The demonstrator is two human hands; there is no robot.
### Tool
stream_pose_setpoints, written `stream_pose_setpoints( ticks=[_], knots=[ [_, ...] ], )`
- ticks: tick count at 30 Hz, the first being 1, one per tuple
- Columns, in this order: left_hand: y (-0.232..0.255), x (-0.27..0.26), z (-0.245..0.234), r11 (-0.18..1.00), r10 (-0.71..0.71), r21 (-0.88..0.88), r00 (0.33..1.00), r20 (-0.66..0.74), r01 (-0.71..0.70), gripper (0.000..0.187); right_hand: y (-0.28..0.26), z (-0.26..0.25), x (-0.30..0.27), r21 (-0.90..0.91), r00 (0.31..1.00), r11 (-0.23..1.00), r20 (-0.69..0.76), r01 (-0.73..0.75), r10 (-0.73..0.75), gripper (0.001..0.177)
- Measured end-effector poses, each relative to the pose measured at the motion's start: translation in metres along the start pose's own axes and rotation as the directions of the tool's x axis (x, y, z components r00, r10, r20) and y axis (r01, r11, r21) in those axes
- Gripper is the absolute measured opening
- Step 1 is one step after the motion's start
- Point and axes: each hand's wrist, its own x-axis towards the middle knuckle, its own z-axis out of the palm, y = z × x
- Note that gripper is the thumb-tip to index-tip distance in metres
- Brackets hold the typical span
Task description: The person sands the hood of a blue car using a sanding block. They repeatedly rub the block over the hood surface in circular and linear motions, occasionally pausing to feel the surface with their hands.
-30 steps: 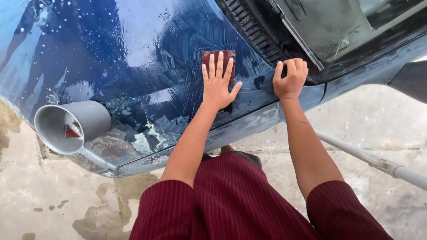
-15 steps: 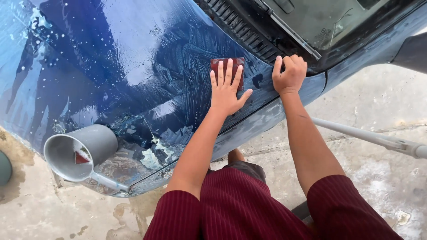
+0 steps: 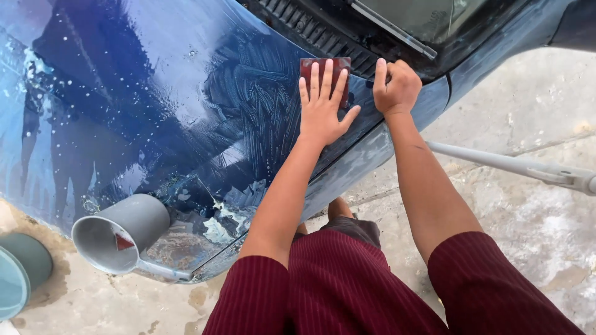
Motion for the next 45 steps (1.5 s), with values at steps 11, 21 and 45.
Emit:
stream_pose_setpoints(
  ticks=[11,21,45],
  knots=[
    [-0.004,-0.083,-0.009,0.996,-0.014,-0.090,1.000,0.003,0.014,0.072,0.006,0.004,0.005,0.090,0.995,0.991,0.004,0.103,-0.104,0.056],
    [-0.013,-0.104,-0.011,0.987,-0.156,-0.054,0.984,-0.088,0.151,0.068,0.016,0.010,0.005,0.038,0.993,0.992,0.016,0.120,-0.121,0.056],
    [-0.008,-0.078,0.049,0.862,-0.461,-0.118,0.668,-0.583,0.493,0.056,0.022,0.014,0.013,-0.063,0.948,0.946,0.008,0.319,-0.319,0.046]
  ],
)
